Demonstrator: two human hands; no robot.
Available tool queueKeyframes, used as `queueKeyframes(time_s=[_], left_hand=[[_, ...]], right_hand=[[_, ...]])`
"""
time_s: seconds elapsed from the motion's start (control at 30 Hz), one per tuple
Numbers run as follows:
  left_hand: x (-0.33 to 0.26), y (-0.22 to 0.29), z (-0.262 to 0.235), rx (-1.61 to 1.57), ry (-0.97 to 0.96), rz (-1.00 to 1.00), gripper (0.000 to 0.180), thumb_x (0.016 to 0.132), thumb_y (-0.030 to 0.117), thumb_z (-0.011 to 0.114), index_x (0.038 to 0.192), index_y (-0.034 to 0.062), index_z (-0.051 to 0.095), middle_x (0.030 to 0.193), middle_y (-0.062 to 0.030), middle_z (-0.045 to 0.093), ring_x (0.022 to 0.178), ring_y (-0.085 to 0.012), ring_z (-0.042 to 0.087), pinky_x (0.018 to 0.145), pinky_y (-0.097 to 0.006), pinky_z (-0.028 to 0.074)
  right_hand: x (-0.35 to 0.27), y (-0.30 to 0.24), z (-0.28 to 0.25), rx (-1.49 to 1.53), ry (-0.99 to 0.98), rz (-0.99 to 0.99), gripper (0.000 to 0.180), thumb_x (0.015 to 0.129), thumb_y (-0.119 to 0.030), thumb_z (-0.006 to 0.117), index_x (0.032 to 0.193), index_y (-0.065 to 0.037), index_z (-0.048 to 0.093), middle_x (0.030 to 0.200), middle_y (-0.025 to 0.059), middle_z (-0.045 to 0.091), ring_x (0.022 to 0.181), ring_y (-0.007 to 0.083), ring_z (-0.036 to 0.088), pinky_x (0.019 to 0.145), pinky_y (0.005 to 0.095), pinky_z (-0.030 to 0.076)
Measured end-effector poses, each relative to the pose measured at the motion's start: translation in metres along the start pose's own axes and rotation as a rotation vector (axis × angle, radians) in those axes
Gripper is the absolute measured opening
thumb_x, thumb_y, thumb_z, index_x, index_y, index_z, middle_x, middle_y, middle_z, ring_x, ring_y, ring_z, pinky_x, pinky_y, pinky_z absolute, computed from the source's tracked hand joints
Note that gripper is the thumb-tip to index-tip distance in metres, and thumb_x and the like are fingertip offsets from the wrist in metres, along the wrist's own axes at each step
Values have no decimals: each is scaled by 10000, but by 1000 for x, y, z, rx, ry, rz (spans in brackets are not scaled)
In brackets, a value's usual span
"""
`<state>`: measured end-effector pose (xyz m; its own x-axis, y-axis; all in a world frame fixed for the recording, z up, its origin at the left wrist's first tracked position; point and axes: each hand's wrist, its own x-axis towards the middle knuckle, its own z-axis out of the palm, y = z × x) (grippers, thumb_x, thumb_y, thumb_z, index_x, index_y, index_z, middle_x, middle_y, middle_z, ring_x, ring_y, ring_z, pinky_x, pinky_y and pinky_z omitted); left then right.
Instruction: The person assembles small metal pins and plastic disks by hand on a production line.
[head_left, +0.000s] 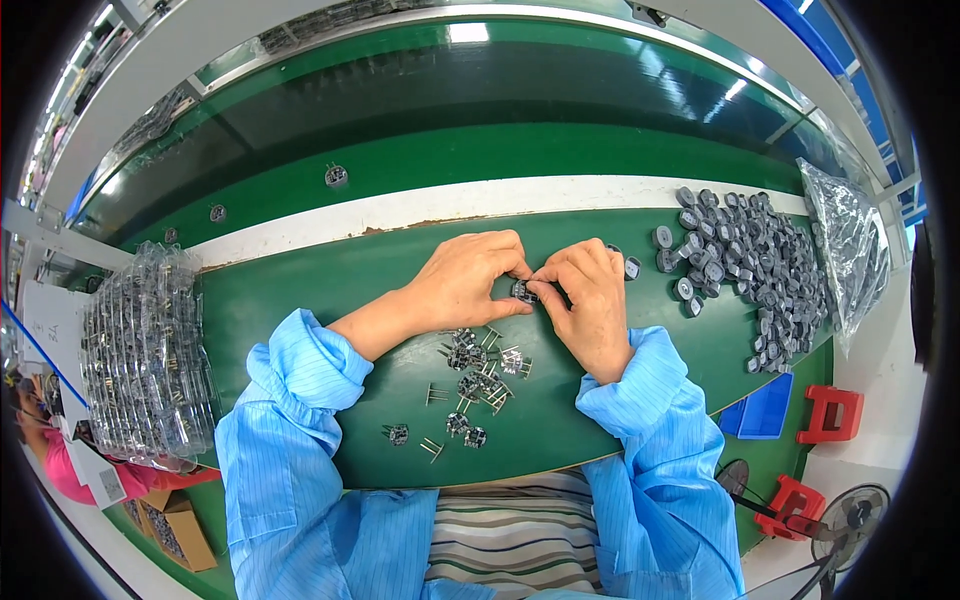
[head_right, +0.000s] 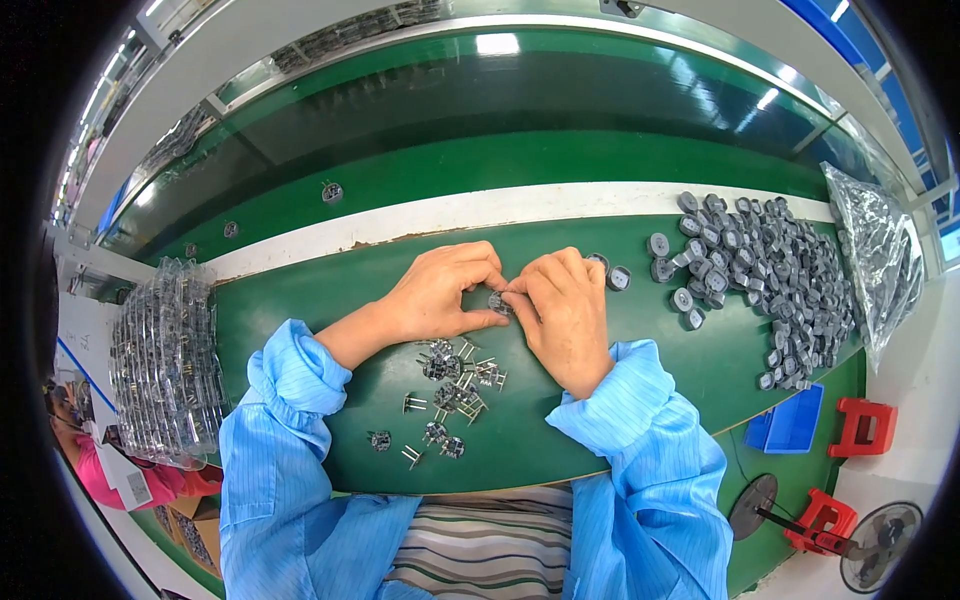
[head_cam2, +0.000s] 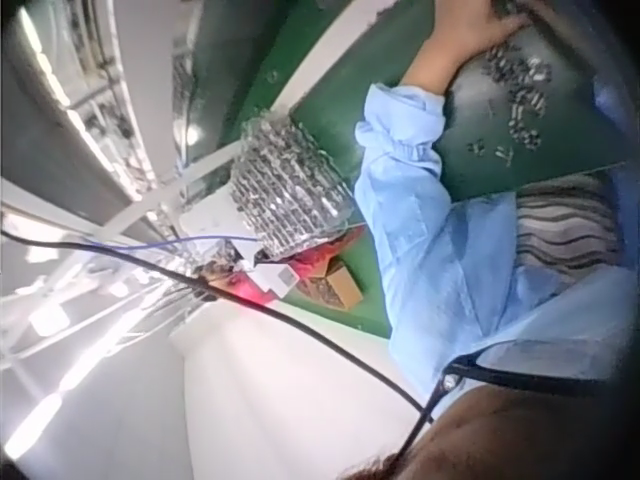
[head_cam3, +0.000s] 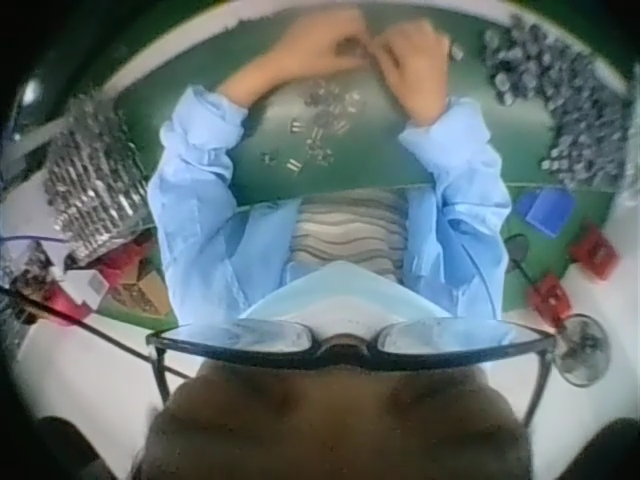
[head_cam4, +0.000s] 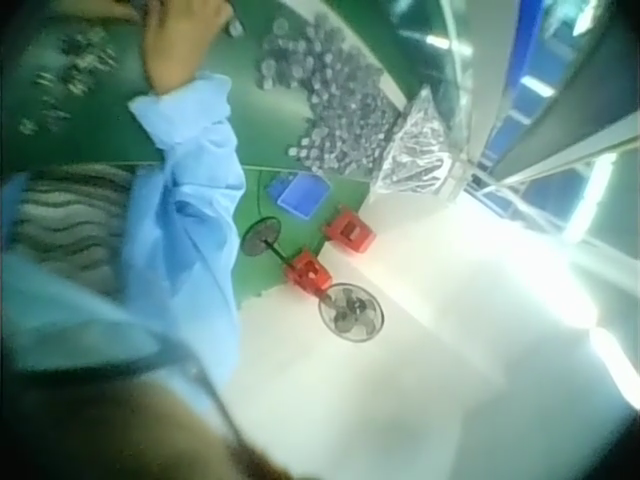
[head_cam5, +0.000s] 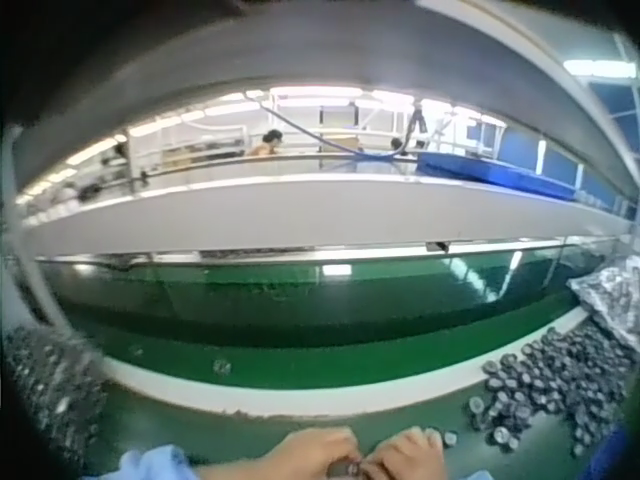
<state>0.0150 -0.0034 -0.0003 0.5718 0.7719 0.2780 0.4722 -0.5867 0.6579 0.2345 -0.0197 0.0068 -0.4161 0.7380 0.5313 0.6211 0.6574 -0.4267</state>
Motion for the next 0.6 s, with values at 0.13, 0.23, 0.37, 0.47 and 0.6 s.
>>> queueKeyframes(time_s=[0.13,0.23,0.37,0.47,0.6], left_hand=[[-7,-6,-2,8,28,40,348,788,288,903,979,75,705,966,-69,650,959,-313,677,801,-449,533],[-6,-13,5,-15,73,101,348,770,253,911,962,81,678,968,-79,657,927,-325,679,762,-442,542],[2,-8,12,-34,55,87,323,766,279,907,982,108,739,953,-71,660,952,-311,680,790,-452,536],[0,-11,15,-22,83,66,311,768,282,905,970,108,745,943,-61,661,947,-298,681,791,-450,534],[-4,-15,8,-73,121,51,301,781,255,896,983,97,740,957,-55,659,908,-280,682,760,-421,544]], right_hand=[[1,5,6,131,-56,77,125,807,-96,839,870,-84,732,909,41,681,916,271,615,832,427,405],[3,3,7,58,-30,-5,143,806,-117,837,879,-92,716,896,60,669,904,293,619,800,430,417],[3,-13,-7,-171,-48,-131,164,804,-35,785,926,-68,680,927,92,637,942,313,612,818,459,432],[-1,-10,0,-37,-56,-72,176,810,23,772,906,-31,636,913,114,619,885,343,598,765,462,453],[-5,-12,11,133,-14,125,176,867,62,758,915,6,598,904,123,591,798,291,580,690,399,466]])
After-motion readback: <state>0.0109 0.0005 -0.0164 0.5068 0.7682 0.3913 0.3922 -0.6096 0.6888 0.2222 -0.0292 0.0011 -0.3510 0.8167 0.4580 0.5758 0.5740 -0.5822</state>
